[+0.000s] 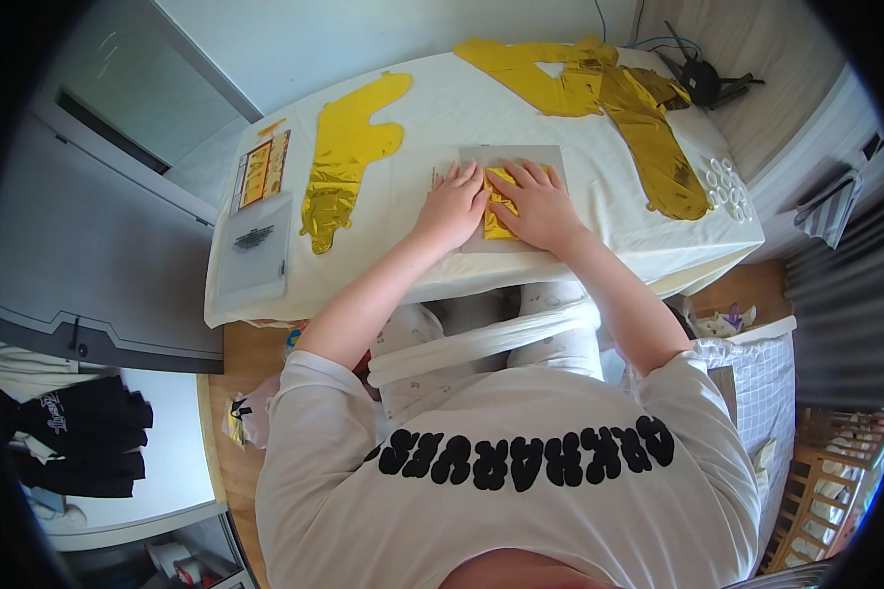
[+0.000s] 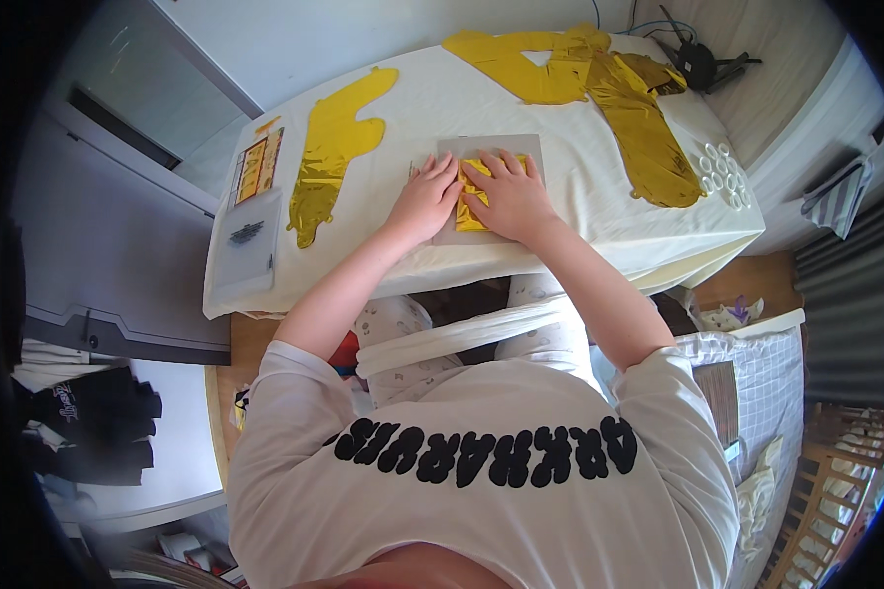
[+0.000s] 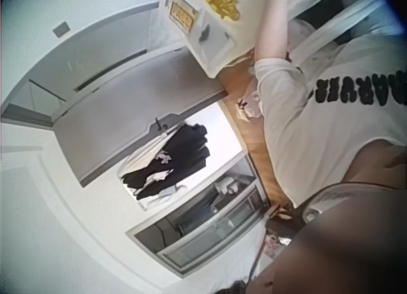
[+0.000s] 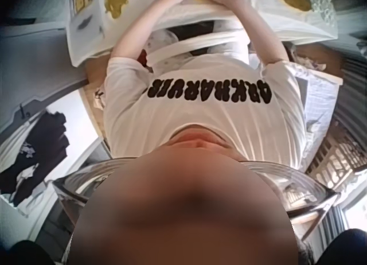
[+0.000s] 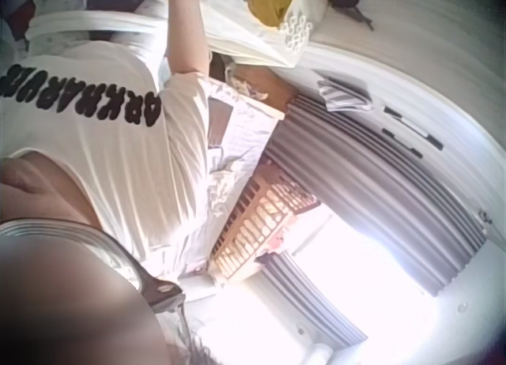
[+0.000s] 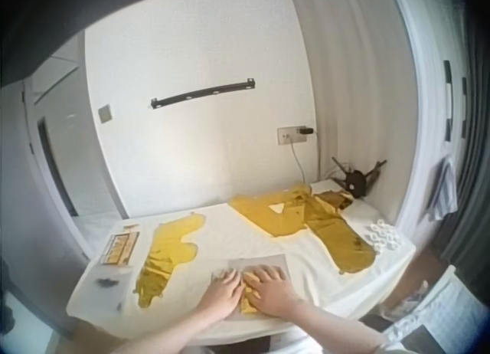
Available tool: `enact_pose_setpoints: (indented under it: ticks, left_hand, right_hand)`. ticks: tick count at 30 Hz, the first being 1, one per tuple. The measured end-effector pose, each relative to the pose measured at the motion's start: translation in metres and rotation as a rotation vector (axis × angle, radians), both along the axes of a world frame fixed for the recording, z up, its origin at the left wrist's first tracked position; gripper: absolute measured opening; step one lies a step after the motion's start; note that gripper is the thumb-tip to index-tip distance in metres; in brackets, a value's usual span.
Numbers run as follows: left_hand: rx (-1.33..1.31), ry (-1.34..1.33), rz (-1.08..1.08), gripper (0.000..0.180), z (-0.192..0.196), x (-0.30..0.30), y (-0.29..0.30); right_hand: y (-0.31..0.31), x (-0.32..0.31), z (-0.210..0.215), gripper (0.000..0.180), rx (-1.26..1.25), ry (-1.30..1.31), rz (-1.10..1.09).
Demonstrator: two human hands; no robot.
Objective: The person folds a gold foil balloon by hand, repeatedly pressing and creasing it into a small square. They then place the folded balloon onto a cardboard backing, slide it into a plastic sleeve, and seal the package.
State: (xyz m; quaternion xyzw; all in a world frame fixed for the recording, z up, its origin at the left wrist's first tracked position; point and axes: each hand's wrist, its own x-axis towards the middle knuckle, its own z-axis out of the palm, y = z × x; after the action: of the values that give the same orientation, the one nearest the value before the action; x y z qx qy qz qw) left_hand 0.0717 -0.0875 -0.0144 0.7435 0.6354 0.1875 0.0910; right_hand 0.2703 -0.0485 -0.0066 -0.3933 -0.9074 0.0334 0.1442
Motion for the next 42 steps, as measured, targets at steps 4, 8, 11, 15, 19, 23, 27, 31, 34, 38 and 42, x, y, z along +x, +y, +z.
enact_pose_setpoints:
  ticks: [4, 8, 11, 15, 19, 23, 27, 31, 34, 38, 42]
  left_hand:
    - [0.013, 0.01, 0.004, 0.057, -0.001, -0.003, -0.006]
    - [0.018, 0.046, -0.015, 0.062, 0.001, -0.003, -0.01]
    - [0.013, 0.073, -0.011, 0.064, 0.003, -0.003, -0.012]
    - [-0.051, 0.184, 0.016, 0.069, 0.004, 0.001, -0.013]
    - [-0.021, 0.207, 0.032, 0.074, 0.006, 0.006, -0.015]
    - [-0.027, 0.215, 0.036, 0.075, 0.004, 0.004, -0.018]
    - [-0.01, 0.172, -0.003, 0.078, 0.002, 0.0, -0.017]
    - [-0.033, 0.118, -0.005, 0.081, 0.005, 0.0, -0.015]
    - [-0.064, 0.112, -0.001, 0.081, 0.008, 0.0, -0.016]
    - [-0.081, 0.146, 0.025, 0.079, 0.011, 0.002, -0.018]
    - [-0.068, 0.156, -0.022, 0.076, 0.007, -0.002, -0.022]
  right_hand:
    - [0.001, -0.005, 0.002, 0.058, -0.011, -0.011, 0.024]
    - [0.001, -0.006, -0.004, 0.06, 0.023, 0.06, 0.021]
    - [0.001, -0.005, -0.004, 0.061, 0.005, 0.14, 0.026]
    - [0.001, -0.004, -0.005, 0.059, -0.031, 0.163, 0.024]
    - [0.015, 0.003, -0.007, 0.061, -0.199, 0.424, 0.061]
    - [0.017, 0.033, 0.012, 0.066, -0.165, 0.23, 0.155]
    - [0.014, 0.048, 0.009, 0.08, -0.052, 0.022, 0.151]
    - [0.012, 0.046, 0.009, 0.081, -0.032, -0.058, 0.137]
    - [0.007, 0.039, 0.009, 0.08, -0.02, -0.062, 0.124]
    - [0.0, 0.026, 0.006, 0.078, 0.019, -0.081, 0.111]
    - [-0.004, 0.015, -0.001, 0.068, 0.029, -0.029, 0.159]
